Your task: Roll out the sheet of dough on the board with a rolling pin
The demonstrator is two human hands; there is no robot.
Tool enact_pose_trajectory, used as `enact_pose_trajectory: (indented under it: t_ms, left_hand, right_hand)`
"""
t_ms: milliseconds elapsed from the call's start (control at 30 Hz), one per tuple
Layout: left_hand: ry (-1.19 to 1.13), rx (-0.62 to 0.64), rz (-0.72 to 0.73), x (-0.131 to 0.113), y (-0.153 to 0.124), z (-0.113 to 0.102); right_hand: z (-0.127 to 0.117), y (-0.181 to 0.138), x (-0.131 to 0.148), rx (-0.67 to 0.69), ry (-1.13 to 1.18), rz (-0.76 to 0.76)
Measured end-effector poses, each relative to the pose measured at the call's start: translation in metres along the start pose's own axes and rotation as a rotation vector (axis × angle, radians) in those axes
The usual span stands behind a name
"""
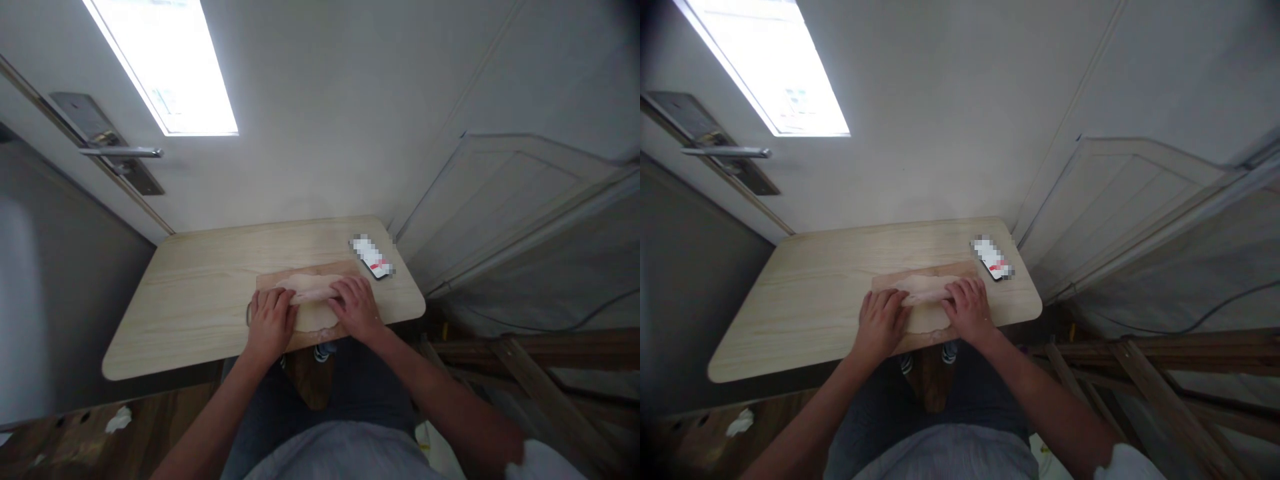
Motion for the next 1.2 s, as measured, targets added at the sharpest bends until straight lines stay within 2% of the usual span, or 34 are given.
enact_pose_trajectory:
  t_ms: [167, 333, 467, 567, 1000, 1200]
  left_hand:
    - [-0.03, 0.04, 0.006, -0.022, 0.016, 0.009]
    - [0.014, 0.08, -0.004, -0.032, 0.022, 0.013]
    - [0.063, 0.137, -0.029, -0.028, 0.031, 0.014]
    - [0.087, 0.13, -0.056, -0.024, 0.041, 0.014]
    - [0.099, 0.109, -0.106, -0.005, 0.093, 0.012]
    - [0.072, 0.186, -0.101, 0.006, 0.113, 0.015]
  right_hand:
    - [-0.013, 0.0, -0.03, 0.002, -0.002, -0.038]
    - [-0.007, 0.006, -0.033, 0.081, -0.072, 0.011]
    - [-0.001, 0.02, -0.028, 0.066, -0.114, 0.132]
    - [0.002, 0.032, -0.027, 0.045, -0.132, 0.192]
    - [0.006, 0.087, -0.04, 0.108, -0.143, 0.236]
    - [0.009, 0.103, -0.048, 0.2, -0.136, 0.235]
Point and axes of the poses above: each hand's wrist, its own y-axis towards the middle knuckle, its own z-axis out of the palm, x = y × z, the point moved 5 cm from there along y, towards the middle knuckle, and after that the axes turned 12 degrees about x, right-handed, at the moved point
